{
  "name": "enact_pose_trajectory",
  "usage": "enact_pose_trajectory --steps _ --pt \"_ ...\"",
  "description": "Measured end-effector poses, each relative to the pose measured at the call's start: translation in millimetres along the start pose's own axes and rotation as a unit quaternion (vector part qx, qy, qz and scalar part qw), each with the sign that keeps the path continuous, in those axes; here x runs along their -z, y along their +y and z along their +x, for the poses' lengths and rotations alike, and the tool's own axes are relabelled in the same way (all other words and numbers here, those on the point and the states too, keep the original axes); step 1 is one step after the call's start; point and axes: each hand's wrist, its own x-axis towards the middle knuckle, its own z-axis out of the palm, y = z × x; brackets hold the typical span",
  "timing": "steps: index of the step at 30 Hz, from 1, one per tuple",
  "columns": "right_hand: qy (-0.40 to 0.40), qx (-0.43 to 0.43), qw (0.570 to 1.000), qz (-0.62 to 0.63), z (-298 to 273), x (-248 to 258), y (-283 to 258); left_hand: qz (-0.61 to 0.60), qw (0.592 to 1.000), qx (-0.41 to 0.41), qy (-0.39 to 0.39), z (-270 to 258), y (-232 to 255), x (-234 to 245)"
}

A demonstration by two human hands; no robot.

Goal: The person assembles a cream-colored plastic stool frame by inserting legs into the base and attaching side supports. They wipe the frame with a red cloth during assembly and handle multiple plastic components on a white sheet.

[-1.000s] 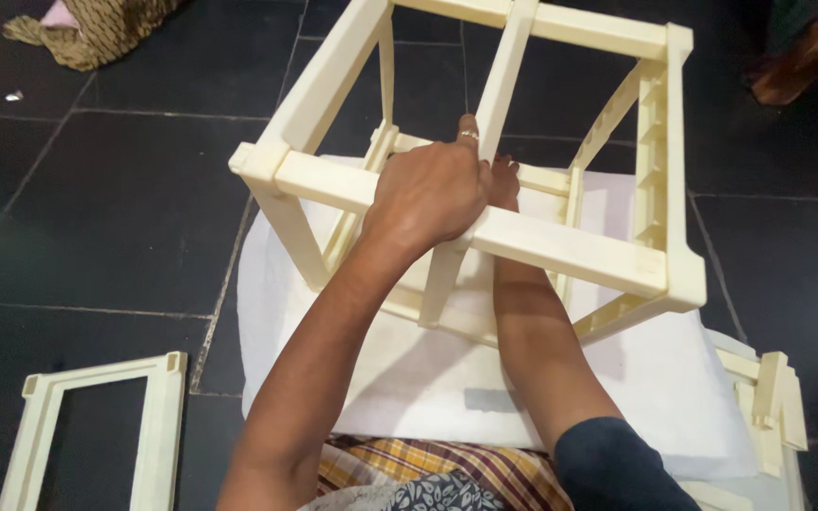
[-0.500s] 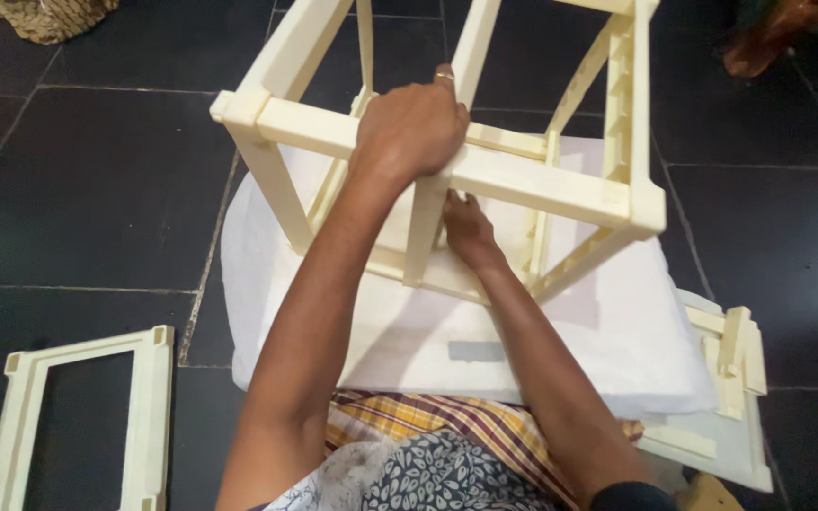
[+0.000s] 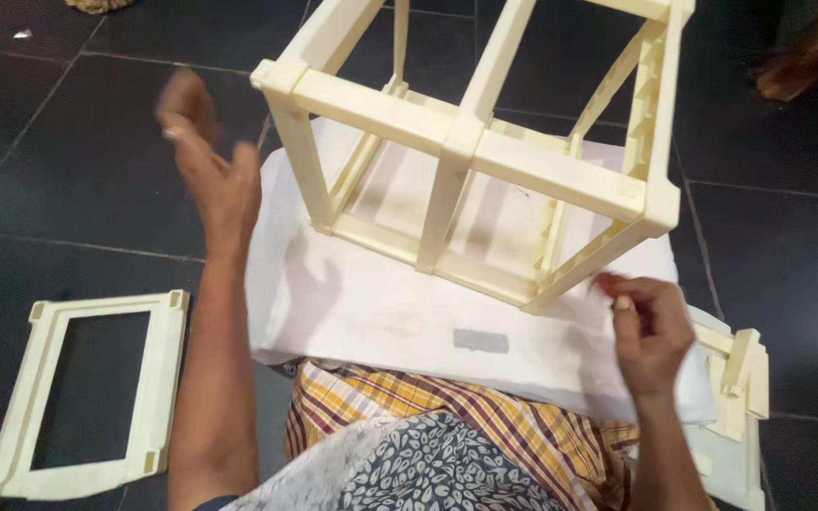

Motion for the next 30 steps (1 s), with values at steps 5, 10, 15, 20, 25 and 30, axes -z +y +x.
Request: enact_pose_trajectory --steps 5,10,15,20,25,30 --pt "-0.031 -0.101 0.994 0.033 28.6 -6.9 20.8 -0.059 0.95 0.242 -0.186 -45.0 -59.9 -10.6" --pt "-0.078 -0.216 0.973 0.017 31.9 -41.2 33.8 -0.174 0.922 0.29 -0.19 -60.5 -87.9 -56.9" --pt "-0.096 -0.296 0.949 0.042 31.2 -35.7 33.5 -0.179 0.934 0.26 -0.167 -73.6 -77.3 -57.7" --pt "-0.092 -0.306 0.945 0.076 29.7 -12.0 20.5 -0.185 0.941 0.236 -0.158 -107.9 -34.1 -25.0" --pt "-0.126 -0.293 0.945 0.071 19.9 -10.3 9.1 -0.176 0.935 0.287 -0.114 -141.0 -4.7 13.6" --pt "-0.14 -0.283 0.945 0.089 15.8 -19.9 14.5 -0.178 0.933 0.288 -0.12 -159.0 -3.6 26.0"
